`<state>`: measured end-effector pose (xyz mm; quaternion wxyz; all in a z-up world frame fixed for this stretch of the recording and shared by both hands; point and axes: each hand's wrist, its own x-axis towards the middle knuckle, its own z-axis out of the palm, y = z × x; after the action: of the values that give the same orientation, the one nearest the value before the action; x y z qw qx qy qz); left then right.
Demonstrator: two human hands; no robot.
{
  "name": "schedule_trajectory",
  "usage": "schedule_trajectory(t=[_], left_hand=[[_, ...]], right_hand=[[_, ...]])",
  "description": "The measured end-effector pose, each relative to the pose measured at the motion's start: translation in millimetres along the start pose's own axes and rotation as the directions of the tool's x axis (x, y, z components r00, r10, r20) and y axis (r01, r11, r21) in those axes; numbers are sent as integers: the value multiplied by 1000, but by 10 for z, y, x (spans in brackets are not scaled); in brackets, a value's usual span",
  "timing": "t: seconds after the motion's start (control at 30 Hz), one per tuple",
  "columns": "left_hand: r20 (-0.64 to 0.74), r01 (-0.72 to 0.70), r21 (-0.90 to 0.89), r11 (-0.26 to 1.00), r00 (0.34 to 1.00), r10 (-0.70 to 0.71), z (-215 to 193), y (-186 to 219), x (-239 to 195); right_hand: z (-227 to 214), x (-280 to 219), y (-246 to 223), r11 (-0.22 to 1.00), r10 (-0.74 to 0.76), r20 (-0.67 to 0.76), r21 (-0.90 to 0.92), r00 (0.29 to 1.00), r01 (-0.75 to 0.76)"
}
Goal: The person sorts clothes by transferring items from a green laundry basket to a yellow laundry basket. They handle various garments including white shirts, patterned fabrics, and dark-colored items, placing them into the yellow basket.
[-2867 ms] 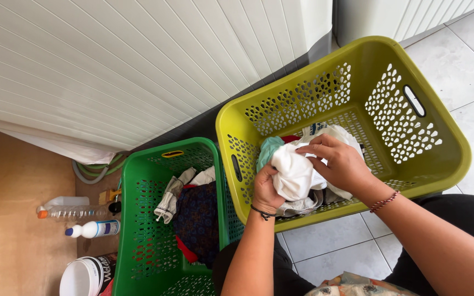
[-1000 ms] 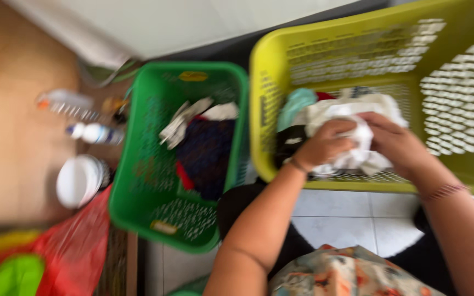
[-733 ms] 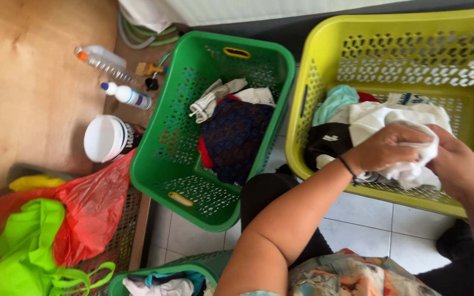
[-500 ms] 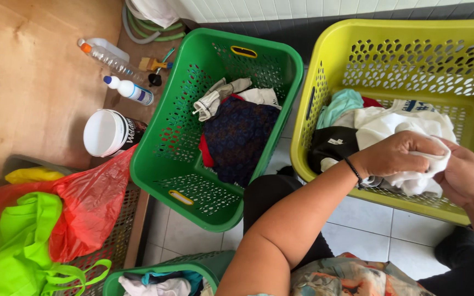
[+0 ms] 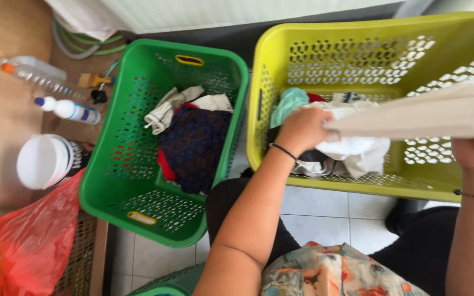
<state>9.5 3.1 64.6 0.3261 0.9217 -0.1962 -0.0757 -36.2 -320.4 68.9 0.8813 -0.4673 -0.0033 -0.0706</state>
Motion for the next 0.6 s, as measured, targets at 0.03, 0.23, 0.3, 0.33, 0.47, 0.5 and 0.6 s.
schedule_trajectory(t=[0.03,0.23,0.3,0.33,0.47,0.5,0.6], left_hand=[[-121,-26,-7,1000,992,25,-46,-4,-3],[-592,-211,-231,950,805,35,-254,106,-90],[-579,-358,-373,856,811,87,-277,100,-106],[-573,-422,-440,793,811,113,-264,89,-106],[-465,-469,-661,586,869,170,-167,21,-79],[-442,-470,-687,555,876,194,-136,25,-86],[-409,-435,-645,628,891,197,-20,124,-116]], right_hand=[[25,-29,-58,997,-14,-31,73,999,16],[295,-174,-289,986,-92,-19,135,996,94],[152,-193,-261,985,-100,-6,141,995,100],[31,-166,-218,991,-98,1,92,995,97],[-219,-85,13,672,-201,-161,-741,966,16],[-173,-80,0,441,-277,-134,-898,952,2],[205,-97,14,-16,-256,249,-967,934,254]])
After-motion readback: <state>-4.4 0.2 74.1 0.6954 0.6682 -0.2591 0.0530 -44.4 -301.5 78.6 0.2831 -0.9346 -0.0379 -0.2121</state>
